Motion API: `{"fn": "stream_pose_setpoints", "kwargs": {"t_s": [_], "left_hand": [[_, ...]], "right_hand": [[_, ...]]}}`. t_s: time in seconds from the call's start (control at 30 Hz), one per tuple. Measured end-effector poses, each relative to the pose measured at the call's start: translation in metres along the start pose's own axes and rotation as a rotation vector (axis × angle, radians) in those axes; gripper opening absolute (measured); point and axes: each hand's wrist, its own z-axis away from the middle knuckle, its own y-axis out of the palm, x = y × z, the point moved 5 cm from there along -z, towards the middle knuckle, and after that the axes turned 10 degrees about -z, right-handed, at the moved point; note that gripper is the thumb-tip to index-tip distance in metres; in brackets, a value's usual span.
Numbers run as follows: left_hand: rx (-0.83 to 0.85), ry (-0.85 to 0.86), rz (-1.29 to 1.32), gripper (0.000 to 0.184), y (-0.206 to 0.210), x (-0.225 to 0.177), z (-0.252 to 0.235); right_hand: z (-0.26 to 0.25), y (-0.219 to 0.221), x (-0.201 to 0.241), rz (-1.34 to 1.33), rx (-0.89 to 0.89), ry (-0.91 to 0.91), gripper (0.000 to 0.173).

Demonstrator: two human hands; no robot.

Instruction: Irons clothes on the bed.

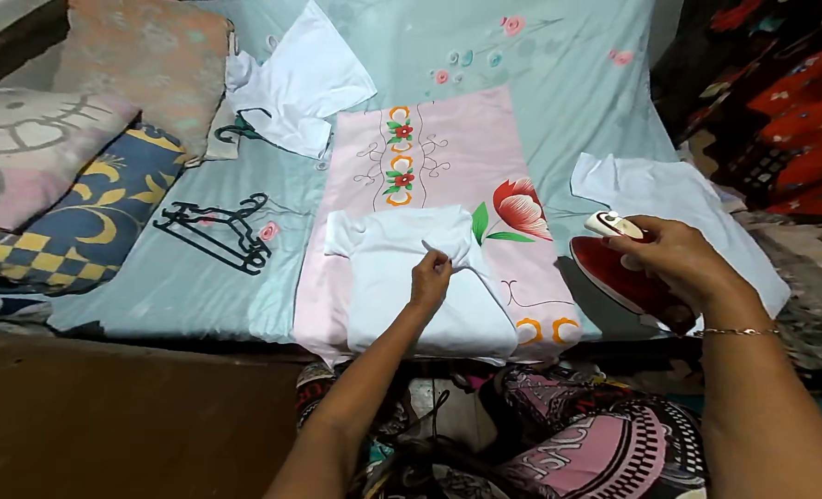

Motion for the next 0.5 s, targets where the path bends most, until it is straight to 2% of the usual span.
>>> {"fn": "stream_pose_setpoints", "kwargs": {"t_s": [0.13,0.2,0.3,0.43,0.5], "left_hand": [[0.195,-0.31,0.059,0.023,0.004,0.006,0.005],[0.307,-0.368,-0.028,0.029,0.001,0.005,0.0],[0.357,-0.366,-0.215,0.039,-0.01,0.005,-0.015],[0.132,-0.183,-0.354,0.05,-0.021,0.012,-0.05],[0.142,-0.085,-0.39,0.059,-0.013,0.019,-0.072]], "right_hand": [[0.0,0.002,-0.001,0.018,0.012,0.017,0.04],[-0.001,0.002,-0.002,0.019,0.014,0.021,0.04],[-0.001,0.002,-0.002,0.014,0.01,0.03,0.04],[-0.002,0.002,-0.007,0.003,0.006,0.028,0.041],[-0.001,0.001,-0.007,0.008,0.006,0.031,0.041]]}}
